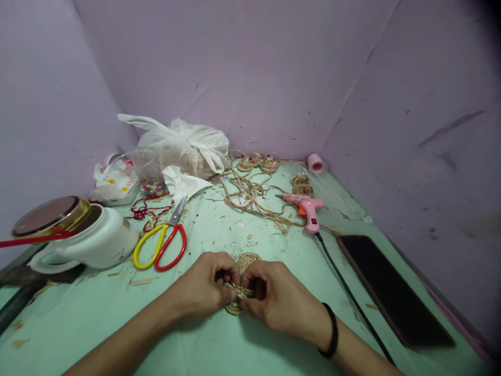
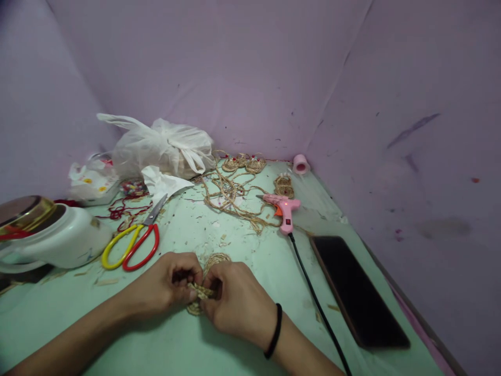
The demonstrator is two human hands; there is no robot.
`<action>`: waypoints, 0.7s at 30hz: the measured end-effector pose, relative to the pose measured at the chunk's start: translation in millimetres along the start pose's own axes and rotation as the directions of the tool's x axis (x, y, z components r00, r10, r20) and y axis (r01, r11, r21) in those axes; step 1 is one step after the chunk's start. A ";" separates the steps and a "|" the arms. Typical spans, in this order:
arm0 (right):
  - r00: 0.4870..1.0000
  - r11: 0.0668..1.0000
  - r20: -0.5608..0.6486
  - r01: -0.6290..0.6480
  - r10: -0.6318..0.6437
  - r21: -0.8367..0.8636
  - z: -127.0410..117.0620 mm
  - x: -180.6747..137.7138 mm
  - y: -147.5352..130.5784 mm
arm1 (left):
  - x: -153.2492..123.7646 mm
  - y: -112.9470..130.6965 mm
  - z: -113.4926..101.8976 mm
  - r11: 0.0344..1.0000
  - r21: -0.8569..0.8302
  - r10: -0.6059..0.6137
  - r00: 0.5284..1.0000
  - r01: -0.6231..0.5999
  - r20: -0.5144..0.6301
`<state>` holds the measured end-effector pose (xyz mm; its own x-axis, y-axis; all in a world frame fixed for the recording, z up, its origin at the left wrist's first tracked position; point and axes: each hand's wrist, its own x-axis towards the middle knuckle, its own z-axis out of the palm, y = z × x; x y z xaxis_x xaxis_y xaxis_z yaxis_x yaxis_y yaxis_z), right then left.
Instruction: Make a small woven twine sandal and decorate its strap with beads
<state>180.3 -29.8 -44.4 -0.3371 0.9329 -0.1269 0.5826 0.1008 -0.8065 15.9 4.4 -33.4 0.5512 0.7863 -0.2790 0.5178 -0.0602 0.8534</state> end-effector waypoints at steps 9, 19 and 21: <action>0.998 0.994 0.029 -0.057 0.055 0.093 -1.5 2.3 4.2 | 1.0 -3.7 4.6 0.999 0.034 0.044 0.998 -0.042 -0.048; 0.998 0.995 0.024 -0.059 0.057 0.078 -1.3 1.6 5.2 | 0.2 -0.8 -2.2 0.981 0.165 0.098 0.995 -0.103 0.037; 0.998 0.995 0.023 -0.053 0.052 0.078 -0.9 1.5 5.3 | -0.8 -1.0 -3.7 0.973 0.185 0.129 0.990 -0.137 0.057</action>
<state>183.5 -27.5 -48.3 -0.3235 0.9286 -0.1818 0.5400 0.0235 -0.8414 12.5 6.1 -32.5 0.6499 0.7356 -0.1912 0.5489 -0.2802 0.7875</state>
